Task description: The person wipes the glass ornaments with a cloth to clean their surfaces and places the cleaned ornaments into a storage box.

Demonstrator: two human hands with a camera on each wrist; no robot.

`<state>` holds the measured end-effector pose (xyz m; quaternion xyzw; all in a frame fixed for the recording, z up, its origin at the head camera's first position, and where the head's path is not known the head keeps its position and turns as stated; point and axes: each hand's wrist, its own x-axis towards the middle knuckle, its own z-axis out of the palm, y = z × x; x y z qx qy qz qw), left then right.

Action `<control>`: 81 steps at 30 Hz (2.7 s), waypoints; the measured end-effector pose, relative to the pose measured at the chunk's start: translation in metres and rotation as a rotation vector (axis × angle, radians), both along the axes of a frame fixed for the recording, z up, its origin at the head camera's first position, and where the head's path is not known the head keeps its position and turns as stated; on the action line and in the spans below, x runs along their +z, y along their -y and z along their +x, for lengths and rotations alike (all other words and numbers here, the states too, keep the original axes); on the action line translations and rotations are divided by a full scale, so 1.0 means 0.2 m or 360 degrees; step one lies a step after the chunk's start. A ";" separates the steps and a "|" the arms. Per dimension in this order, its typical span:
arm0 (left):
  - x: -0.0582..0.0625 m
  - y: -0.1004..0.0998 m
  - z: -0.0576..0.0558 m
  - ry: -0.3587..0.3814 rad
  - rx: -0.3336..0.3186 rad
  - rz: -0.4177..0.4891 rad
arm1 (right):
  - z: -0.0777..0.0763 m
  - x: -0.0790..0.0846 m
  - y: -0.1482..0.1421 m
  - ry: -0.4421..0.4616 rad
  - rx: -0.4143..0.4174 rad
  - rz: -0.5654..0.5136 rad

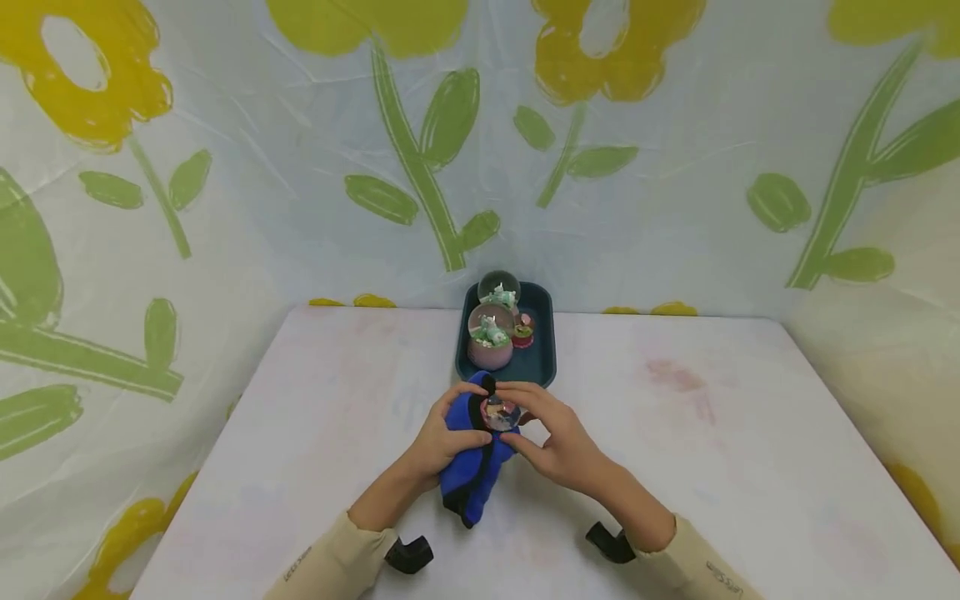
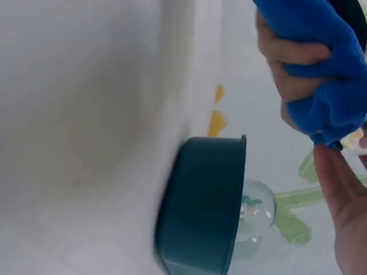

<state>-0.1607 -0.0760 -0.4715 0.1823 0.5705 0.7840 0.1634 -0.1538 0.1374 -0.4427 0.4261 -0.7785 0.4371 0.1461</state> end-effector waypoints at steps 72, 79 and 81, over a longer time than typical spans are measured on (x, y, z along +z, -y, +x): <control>-0.09 0.15 -0.01 -0.0034 0.0024 -0.0418 | -0.31 0.22 -0.16 0.0704 -0.0795 0.0118; -0.07 0.15 -0.02 -0.0014 -0.0026 -0.0451 | -0.44 0.23 -0.14 0.0815 -0.0816 0.0282; -0.07 0.15 -0.01 0.0000 -0.0015 -0.0478 | -0.47 0.21 -0.13 0.0827 -0.0823 0.0327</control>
